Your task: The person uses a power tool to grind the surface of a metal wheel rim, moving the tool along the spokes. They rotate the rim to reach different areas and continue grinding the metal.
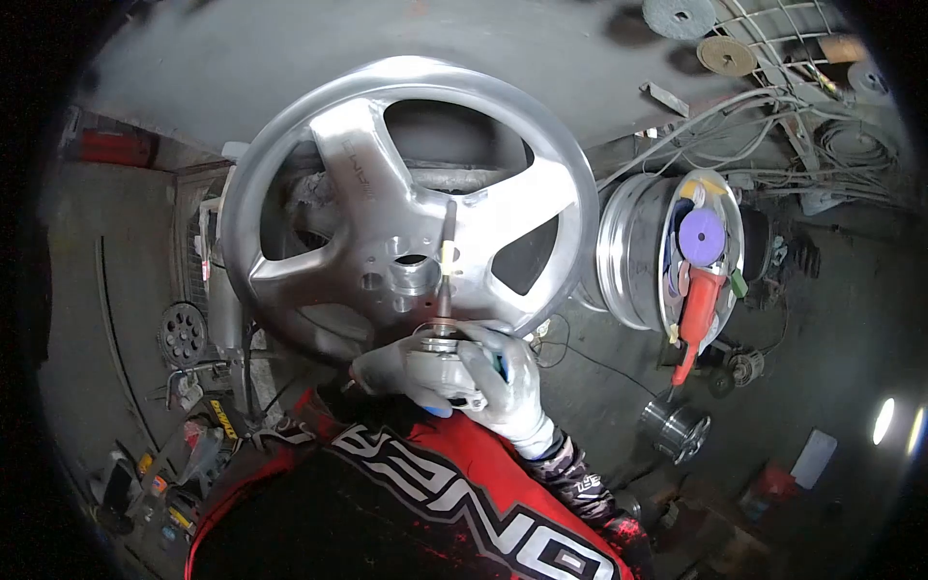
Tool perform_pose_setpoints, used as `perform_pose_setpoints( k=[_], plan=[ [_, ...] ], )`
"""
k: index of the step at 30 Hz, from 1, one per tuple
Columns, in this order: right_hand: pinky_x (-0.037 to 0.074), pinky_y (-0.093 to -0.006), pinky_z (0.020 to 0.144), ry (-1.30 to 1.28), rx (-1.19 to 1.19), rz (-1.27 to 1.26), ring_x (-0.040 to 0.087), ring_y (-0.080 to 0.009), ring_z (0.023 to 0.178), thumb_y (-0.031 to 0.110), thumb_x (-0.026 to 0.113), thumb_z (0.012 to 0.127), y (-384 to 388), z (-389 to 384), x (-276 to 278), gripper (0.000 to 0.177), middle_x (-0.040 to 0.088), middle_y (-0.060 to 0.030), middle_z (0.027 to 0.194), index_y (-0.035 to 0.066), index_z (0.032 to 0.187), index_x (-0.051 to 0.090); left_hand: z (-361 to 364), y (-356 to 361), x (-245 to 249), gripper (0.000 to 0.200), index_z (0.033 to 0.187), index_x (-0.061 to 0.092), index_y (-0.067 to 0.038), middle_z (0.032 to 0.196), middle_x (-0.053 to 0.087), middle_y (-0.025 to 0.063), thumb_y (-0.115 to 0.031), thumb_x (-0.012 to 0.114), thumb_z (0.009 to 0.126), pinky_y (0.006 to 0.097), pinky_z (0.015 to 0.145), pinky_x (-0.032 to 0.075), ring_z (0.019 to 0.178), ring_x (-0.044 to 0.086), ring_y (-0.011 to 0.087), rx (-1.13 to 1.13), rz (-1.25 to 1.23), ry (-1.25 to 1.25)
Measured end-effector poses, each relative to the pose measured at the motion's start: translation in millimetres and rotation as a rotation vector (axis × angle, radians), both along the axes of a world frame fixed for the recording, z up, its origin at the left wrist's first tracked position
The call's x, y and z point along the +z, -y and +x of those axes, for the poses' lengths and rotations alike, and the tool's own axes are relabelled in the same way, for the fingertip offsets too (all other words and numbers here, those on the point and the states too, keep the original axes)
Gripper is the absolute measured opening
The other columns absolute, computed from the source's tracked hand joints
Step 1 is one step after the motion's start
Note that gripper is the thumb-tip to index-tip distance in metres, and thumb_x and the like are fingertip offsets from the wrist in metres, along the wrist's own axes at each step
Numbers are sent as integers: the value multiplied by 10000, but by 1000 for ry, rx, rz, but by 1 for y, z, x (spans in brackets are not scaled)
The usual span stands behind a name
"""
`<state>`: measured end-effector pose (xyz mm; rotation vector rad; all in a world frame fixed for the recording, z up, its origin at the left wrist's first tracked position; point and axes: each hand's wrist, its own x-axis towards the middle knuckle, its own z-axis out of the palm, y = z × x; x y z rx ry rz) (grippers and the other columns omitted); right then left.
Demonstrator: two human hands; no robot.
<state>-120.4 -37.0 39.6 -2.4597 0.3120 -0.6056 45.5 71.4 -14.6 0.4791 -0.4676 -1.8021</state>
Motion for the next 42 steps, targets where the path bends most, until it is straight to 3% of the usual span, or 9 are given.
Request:
perform_pose_setpoints(
  k=[4, 6, 13, 17, 19, 22, 27, 30, 42],
  plan=[
    [526, -425, 841, -61, 55, -16, 642, -363, 1056, 133, 745, 757, -1, 11, 4, 404, 646, -168, 1260, 22, 1139, 677, 3, -9, -32, 721, 1356, 564, -46, 1268, 636, 70, -78, 890, 713, 347, 1040, 482, 1194, 578, 155, 198, -576, 607],
    [510, -411, 832, -61, 53, -22, 635, -349, 1061, 132, 741, 724, -1, 12, 6, 391, 653, -149, 1271, 34, 1101, 698, 1, -13, -33, 751, 1382, 542, -45, 1245, 642, 62, -60, 886, 714, 335, 1021, 491, 1172, 590, 146, -64, -98, 202],
    [497, -407, 805, -121, 35, -105, 628, -302, 1021, 135, 759, 743, 15, -10, 8, 403, 663, -133, 1271, 72, 1132, 671, -21, 5, -15, 893, 1467, 472, -45, 1297, 633, 55, -5, 891, 680, 335, 1014, 496, 1180, 597, 144, 45, -52, -102],
    [495, -411, 818, -182, 56, -139, 628, -291, 1027, 150, 772, 730, 16, -9, 11, 405, 667, -115, 1271, 91, 1122, 689, -39, 6, -49, 901, 1465, 474, -43, 1310, 629, 57, 16, 892, 669, 339, 1020, 500, 1193, 596, 151, 134, -181, -52],
    [496, -409, 816, -171, 118, -115, 625, -281, 1009, 154, 770, 726, 16, 1, 14, 378, 671, -103, 1265, 113, 1098, 716, -36, -5, -57, 935, 1470, 469, -48, 1327, 621, 57, 47, 895, 643, 346, 1035, 503, 1206, 592, 161, 242, -274, 301],
    [496, -413, 815, -185, 156, -145, 625, -284, 1005, 162, 768, 720, 19, -3, 7, 387, 670, -103, 1266, 122, 1101, 717, -40, -4, -67, 971, 1481, 454, -54, 1352, 605, 56, 71, 897, 627, 356, 1047, 504, 1220, 585, 167, 311, -362, 370],
    [494, -410, 798, -205, 154, -208, 617, -279, 962, 190, 784, 686, 29, -12, 8, 456, 663, -98, 1239, 141, 1136, 726, -49, 4, -55, 911, 1421, 504, -69, 1380, 574, 76, -14, 920, 613, 357, 1083, 471, 1263, 547, 173, 118, -41, -226],
    [493, -414, 786, -178, 171, -199, 611, -285, 938, 193, 781, 690, 32, -14, 3, 453, 662, -101, 1207, 164, 1139, 729, -72, 12, -103, 986, 1500, 434, -71, 1367, 593, 50, 87, 877, 633, 360, 1044, 501, 1253, 558, 165, 219, -254, 30],
    [492, -410, 775, -231, 183, -243, 622, -269, 959, 196, 778, 694, 36, -16, 7, 438, 673, -87, 1265, 206, 1129, 734, -79, 22, -106, 986, 1496, 439, -65, 1366, 595, 52, 116, 865, 626, 364, 1042, 513, 1232, 572, 160, 177, -254, -95]
  ],
)
